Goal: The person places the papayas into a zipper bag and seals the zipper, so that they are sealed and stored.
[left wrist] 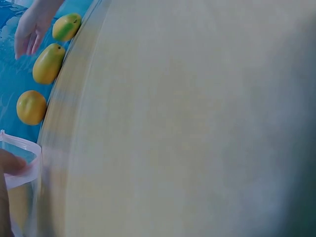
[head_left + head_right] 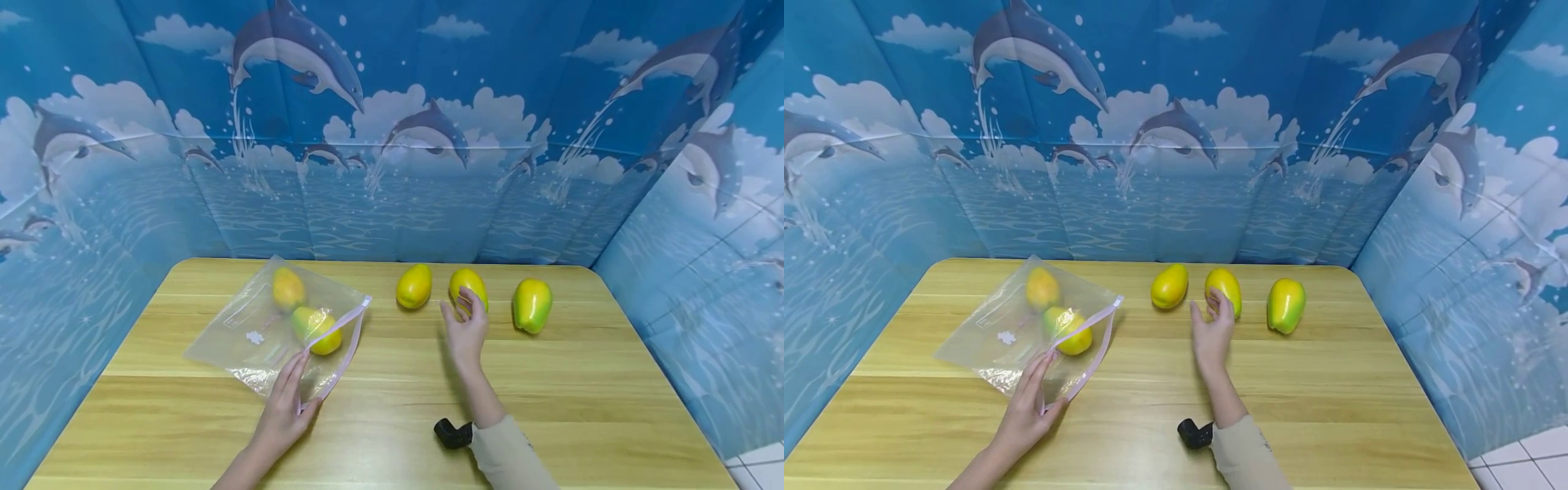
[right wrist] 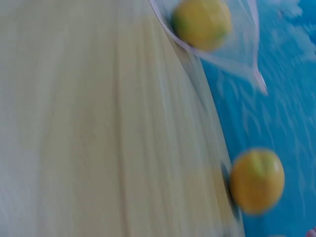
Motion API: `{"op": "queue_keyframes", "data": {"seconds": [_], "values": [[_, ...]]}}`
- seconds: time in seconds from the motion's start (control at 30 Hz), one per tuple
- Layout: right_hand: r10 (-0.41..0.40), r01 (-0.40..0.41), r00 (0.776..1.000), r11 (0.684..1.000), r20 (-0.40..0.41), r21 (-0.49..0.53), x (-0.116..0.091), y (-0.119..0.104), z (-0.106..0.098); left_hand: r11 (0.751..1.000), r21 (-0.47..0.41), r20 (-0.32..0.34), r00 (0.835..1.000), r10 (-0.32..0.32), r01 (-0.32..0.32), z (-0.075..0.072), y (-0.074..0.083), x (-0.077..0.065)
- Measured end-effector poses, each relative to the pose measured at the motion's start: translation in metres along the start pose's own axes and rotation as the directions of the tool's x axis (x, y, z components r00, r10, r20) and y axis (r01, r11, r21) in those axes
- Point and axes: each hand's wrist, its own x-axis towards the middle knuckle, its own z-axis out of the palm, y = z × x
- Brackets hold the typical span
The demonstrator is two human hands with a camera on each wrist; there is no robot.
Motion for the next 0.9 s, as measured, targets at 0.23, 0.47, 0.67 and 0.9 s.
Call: {"op": "queue_keyframes", "data": {"seconds": [0.23, 0.47, 0.67, 0.9], "values": [[-0.045, 0.024, 0.985, 0.992, -0.168, -0.123, 0.022, 0.011, -0.036, 1.000, 0.008, 0.006, 1.000, -0.023, 0.023, -0.001, 0.000, 0.000], [-0.088, 0.022, 0.953, 0.975, -0.290, -0.223, 0.034, 0.019, -0.066, 0.999, 0.009, 0.016, 0.999, -0.048, 0.048, -0.003, 0.001, -0.001], [-0.048, -0.058, 0.940, 0.953, -0.337, -0.298, 0.040, 0.028, -0.085, 0.999, 0.005, 0.013, 0.999, -0.048, 0.048, -0.003, 0.000, -0.001], [0.019, -0.135, 0.943, 0.935, -0.333, -0.328, 0.043, 0.038, -0.098, 0.999, 0.002, 0.014, 0.999, -0.048, 0.047, -0.003, 0.000, -0.001]]}}
